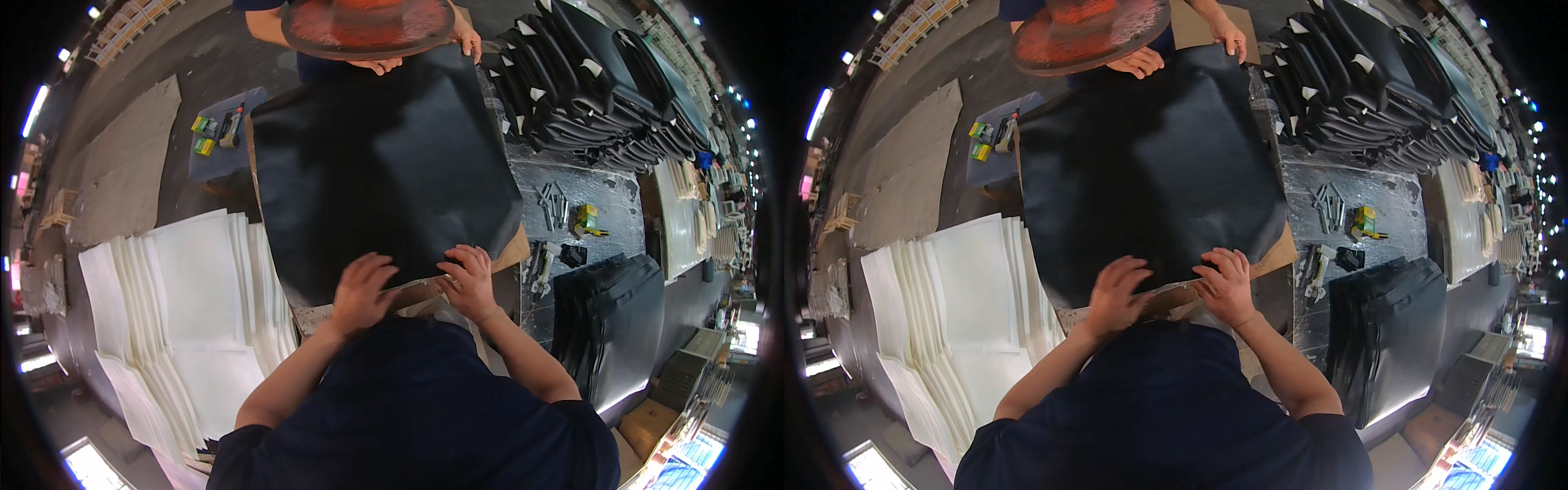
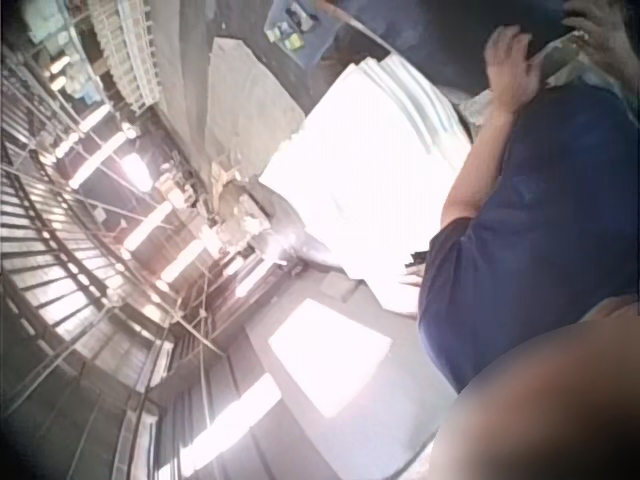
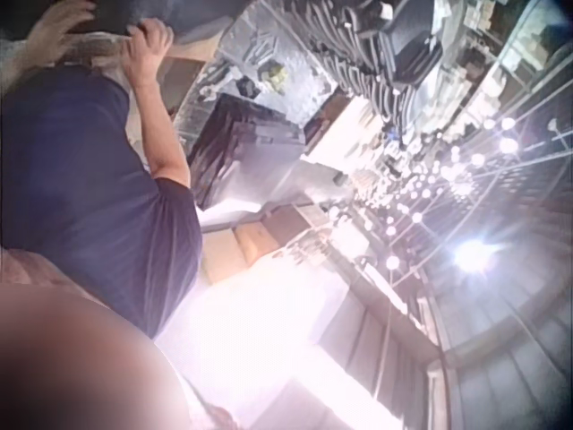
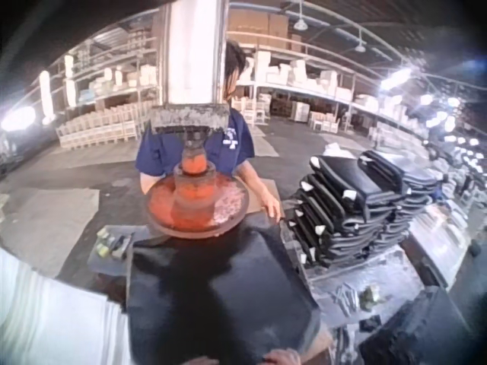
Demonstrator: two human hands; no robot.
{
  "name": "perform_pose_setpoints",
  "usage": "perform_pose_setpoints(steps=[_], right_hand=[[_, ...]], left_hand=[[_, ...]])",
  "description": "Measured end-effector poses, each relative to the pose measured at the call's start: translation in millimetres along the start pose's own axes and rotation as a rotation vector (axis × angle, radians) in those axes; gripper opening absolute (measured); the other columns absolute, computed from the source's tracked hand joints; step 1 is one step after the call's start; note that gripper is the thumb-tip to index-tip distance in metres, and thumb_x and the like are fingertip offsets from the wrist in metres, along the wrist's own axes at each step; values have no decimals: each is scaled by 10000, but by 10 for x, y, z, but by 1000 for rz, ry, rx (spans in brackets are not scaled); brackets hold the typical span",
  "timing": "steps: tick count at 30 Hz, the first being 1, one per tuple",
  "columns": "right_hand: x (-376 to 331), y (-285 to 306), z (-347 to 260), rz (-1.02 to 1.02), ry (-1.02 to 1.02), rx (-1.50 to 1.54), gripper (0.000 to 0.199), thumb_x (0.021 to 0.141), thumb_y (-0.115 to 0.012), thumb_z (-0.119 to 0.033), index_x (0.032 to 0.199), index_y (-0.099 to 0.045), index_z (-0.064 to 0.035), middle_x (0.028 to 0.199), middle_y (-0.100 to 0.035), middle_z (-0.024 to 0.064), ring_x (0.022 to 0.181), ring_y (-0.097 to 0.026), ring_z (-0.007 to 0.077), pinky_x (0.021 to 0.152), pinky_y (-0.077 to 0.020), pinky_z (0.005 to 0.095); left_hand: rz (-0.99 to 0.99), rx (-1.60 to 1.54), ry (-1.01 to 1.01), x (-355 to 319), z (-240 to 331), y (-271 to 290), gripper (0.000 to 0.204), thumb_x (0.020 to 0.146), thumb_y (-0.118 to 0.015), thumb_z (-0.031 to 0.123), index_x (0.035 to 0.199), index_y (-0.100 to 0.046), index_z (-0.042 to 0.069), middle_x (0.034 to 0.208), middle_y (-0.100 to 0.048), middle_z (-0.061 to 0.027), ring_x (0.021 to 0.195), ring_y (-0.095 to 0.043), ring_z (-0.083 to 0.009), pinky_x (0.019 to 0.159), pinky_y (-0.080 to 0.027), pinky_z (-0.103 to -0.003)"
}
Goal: The person staples white fabric and black leather onto a chair seat frame using a pneumatic staple gun. They repeatedly position the fabric, pull it taut, and secure it around the edges while a coworker assists by holding the seat and applying adhesive.
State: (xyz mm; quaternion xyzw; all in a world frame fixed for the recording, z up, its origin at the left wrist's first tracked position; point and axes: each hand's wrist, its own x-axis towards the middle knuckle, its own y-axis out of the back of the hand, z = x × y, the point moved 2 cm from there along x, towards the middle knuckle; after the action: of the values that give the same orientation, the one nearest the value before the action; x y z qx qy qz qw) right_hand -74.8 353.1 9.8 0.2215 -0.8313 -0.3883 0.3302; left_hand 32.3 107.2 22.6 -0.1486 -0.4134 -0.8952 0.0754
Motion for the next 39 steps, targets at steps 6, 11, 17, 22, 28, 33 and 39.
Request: perform_pose_setpoints(steps=[6, 11, 17, 22, 28, 33, 39], right_hand=[[88, -172, -120, 17, 10, -27, 250, 798, -899, -201, 1027, -800, -186, 1227, -692, 17, 1264, -631, 273, 1161, -378, 599], [71, -163, -132, 50, -3, 15, 197, 825, -890, -178, 1003, -807, -173, 1196, -705, 9, 1223, -646, 263, 1147, -380, 584], [65, -142, -83, 60, -42, 82, 175, 847, -867, -138, 1008, -803, -164, 1188, -725, 8, 1221, -660, 257, 1161, -384, 582], [65, -122, -27, 60, -90, 132, 167, 852, -861, -135, 1005, -800, -162, 1179, -736, 7, 1199, -672, 251, 1151, -396, 565], [56, -101, 51, 41, -111, 183, 156, 853, -850, -125, 994, -786, -146, 1169, -751, 18, 1192, -681, 258, 1167, -397, 549], [74, -71, 63, 36, -118, 205, 137, 853, -829, -103, 974, -767, -121, 1169, -763, 30, 1190, -689, 266, 1166, -408, 515], [89, -33, 121, 4, -140, 234, 127, 857, -811, -82, 970, -758, -105, 1170, -775, 44, 1205, -694, 275, 1166, -419, 511]], left_hand=[[-28, -46, -106, 247, -44, -452, 207, 858, -835, 143, 1044, -764, 87, 1128, -741, -70, 1114, -703, -317, 1001, -546, -454], [-1, -108, -114, 258, -48, -477, 97, 894, -802, 127, 979, -766, 95, 1092, -738, -45, 1075, -704, -284, 961, -551, -444], [0, -188, -74, 249, -98, -473, 79, 927, -799, 116, 1000, -773, 99, 1091, -762, -54, 1059, -715, -295, 955, -551, -442], [17, -257, -32, 277, -112, -466, 70, 917, -800, 96, 983, -776, 90, 1052, -776, -64, 1019, -731, -306, 937, -561, -444], [27, -282, 55, 280, -93, -413, 74, 894, -819, 93, 950, -775, 69, 1023, -787, -77, 995, -741, -319, 912, -573, -449], [11, -228, 124, 186, -169, -312, 85, 903, -823, 107, 960, -786, 57, 1029, -798, -89, 992, -745, -322, 917, -582, -436], [-11, -252, 235, 143, -235, -263, 80, 911, -817, 105, 958, -791, 46, 990, -786, -103, 976, -728, -334, 882, -581, -439]])
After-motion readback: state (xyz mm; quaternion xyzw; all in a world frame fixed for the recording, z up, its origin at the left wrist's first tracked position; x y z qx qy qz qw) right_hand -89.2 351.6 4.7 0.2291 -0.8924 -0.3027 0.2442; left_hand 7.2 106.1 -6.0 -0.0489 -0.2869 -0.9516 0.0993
